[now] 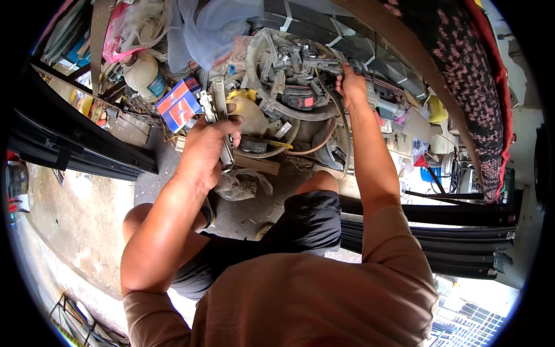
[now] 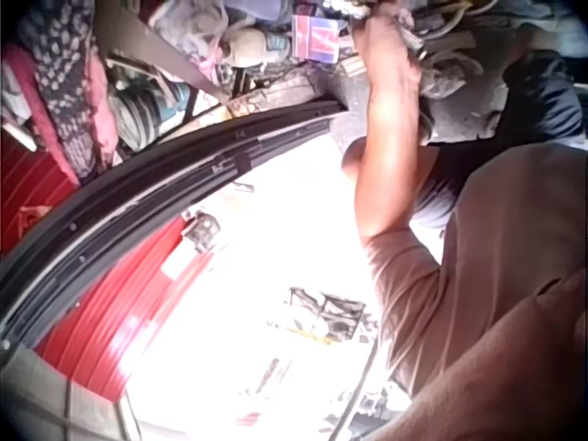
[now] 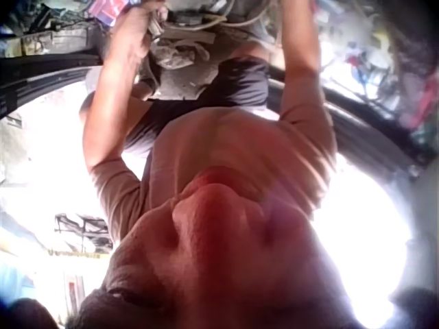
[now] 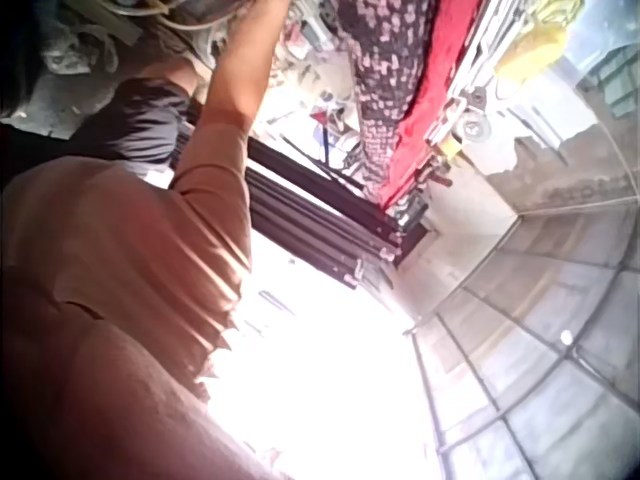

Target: The person picks up several metal hinges and brackets one at a time, turning them over in their hands, and then reaches into a bucket to gather more metal pieces before placing the group together on a table.

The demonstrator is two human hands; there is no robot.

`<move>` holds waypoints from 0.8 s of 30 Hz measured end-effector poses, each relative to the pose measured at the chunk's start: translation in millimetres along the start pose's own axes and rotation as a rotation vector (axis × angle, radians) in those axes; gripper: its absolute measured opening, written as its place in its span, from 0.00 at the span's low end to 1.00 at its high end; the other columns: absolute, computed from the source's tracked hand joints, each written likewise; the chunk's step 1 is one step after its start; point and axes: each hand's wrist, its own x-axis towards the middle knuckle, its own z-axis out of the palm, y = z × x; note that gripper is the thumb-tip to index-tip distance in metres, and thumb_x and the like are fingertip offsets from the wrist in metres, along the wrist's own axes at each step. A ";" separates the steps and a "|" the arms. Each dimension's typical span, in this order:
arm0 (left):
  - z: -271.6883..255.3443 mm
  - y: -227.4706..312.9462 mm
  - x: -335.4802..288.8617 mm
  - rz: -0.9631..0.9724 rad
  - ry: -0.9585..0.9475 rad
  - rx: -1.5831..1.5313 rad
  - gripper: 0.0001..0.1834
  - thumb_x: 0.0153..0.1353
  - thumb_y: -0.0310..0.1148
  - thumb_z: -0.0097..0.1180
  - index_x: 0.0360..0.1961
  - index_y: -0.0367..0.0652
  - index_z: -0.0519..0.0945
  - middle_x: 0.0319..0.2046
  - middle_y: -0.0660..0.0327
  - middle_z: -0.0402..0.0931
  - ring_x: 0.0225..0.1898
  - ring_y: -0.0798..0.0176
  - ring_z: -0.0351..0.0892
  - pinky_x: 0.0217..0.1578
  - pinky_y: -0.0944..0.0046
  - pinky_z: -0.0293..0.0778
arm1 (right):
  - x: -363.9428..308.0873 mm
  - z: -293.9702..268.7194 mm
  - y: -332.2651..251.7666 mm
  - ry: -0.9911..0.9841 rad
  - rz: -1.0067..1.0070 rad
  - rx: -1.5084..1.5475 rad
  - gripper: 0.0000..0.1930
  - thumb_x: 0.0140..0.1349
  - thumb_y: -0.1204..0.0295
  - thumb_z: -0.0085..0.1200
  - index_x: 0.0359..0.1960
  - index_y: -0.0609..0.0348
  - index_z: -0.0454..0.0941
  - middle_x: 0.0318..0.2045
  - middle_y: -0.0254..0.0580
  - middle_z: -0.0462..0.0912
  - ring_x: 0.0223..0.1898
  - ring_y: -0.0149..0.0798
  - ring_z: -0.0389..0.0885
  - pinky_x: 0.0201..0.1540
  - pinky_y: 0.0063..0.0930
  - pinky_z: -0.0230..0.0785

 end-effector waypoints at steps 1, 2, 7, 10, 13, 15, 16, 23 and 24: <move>1.7 0.5 -0.6 -0.009 0.002 -0.001 0.22 0.57 0.17 0.58 0.55 0.33 0.79 0.41 0.53 0.82 0.35 0.64 0.78 0.36 0.66 0.74 | 1.3 -3.2 1.0 -0.002 0.021 0.045 0.12 0.78 0.59 0.53 0.44 0.53 0.79 0.23 0.30 0.77 0.21 0.28 0.73 0.23 0.26 0.69; 2.0 -0.6 -0.2 -0.010 -0.003 -0.005 0.22 0.57 0.17 0.58 0.55 0.32 0.79 0.41 0.53 0.82 0.35 0.64 0.78 0.36 0.66 0.73 | 3.8 -6.3 3.4 -0.005 0.042 0.090 0.11 0.78 0.58 0.53 0.44 0.52 0.78 0.22 0.30 0.75 0.21 0.28 0.72 0.22 0.26 0.67; 1.4 -1.0 -2.3 0.001 -0.017 -0.005 0.21 0.57 0.18 0.58 0.54 0.32 0.79 0.41 0.53 0.83 0.33 0.64 0.78 0.35 0.66 0.73 | 14.0 -15.1 10.6 0.002 0.131 0.233 0.08 0.79 0.59 0.52 0.46 0.48 0.74 0.22 0.29 0.72 0.20 0.29 0.68 0.20 0.25 0.62; 2.8 0.9 -3.4 -0.004 -0.015 -0.017 0.21 0.57 0.17 0.57 0.54 0.32 0.79 0.41 0.53 0.82 0.33 0.64 0.77 0.35 0.66 0.73 | 33.7 -32.0 13.0 0.042 0.206 0.422 0.08 0.81 0.60 0.48 0.53 0.45 0.74 0.25 0.33 0.78 0.22 0.29 0.72 0.22 0.25 0.66; -3.1 -2.0 1.9 -0.006 -0.025 -0.007 0.19 0.62 0.17 0.57 0.55 0.36 0.81 0.41 0.56 0.85 0.32 0.65 0.80 0.36 0.66 0.78 | 41.6 -32.8 14.4 0.155 0.111 0.507 0.12 0.81 0.62 0.45 0.61 0.44 0.72 0.31 0.40 0.86 0.24 0.31 0.76 0.24 0.25 0.71; -2.0 -1.2 0.1 -0.008 -0.009 -0.010 0.19 0.62 0.17 0.57 0.55 0.36 0.81 0.41 0.57 0.85 0.32 0.65 0.80 0.36 0.66 0.78 | 39.0 -27.7 14.1 0.065 0.063 0.070 0.17 0.80 0.59 0.46 0.62 0.52 0.74 0.38 0.47 0.87 0.27 0.31 0.80 0.26 0.26 0.73; -1.5 -0.5 -0.5 -0.009 -0.003 -0.011 0.19 0.62 0.18 0.57 0.55 0.36 0.81 0.41 0.57 0.85 0.32 0.65 0.80 0.36 0.66 0.78 | 37.2 -25.1 14.2 0.021 0.037 -0.148 0.20 0.79 0.58 0.47 0.63 0.56 0.74 0.42 0.50 0.88 0.28 0.31 0.82 0.27 0.26 0.75; -4.8 1.0 2.3 -0.001 -0.021 -0.001 0.19 0.62 0.18 0.58 0.55 0.35 0.81 0.41 0.57 0.85 0.32 0.65 0.80 0.36 0.66 0.78 | -16.2 29.0 19.8 0.178 -0.521 -1.075 0.35 0.68 0.46 0.57 0.62 0.68 0.75 0.47 0.68 0.87 0.53 0.68 0.84 0.59 0.55 0.75; -3.6 2.6 1.0 -0.003 -0.017 -0.005 0.19 0.62 0.18 0.58 0.55 0.35 0.81 0.41 0.57 0.85 0.32 0.65 0.80 0.36 0.66 0.78 | -27.7 37.4 15.9 0.173 -0.516 -1.072 0.34 0.68 0.47 0.57 0.62 0.67 0.75 0.46 0.68 0.87 0.51 0.67 0.85 0.58 0.55 0.76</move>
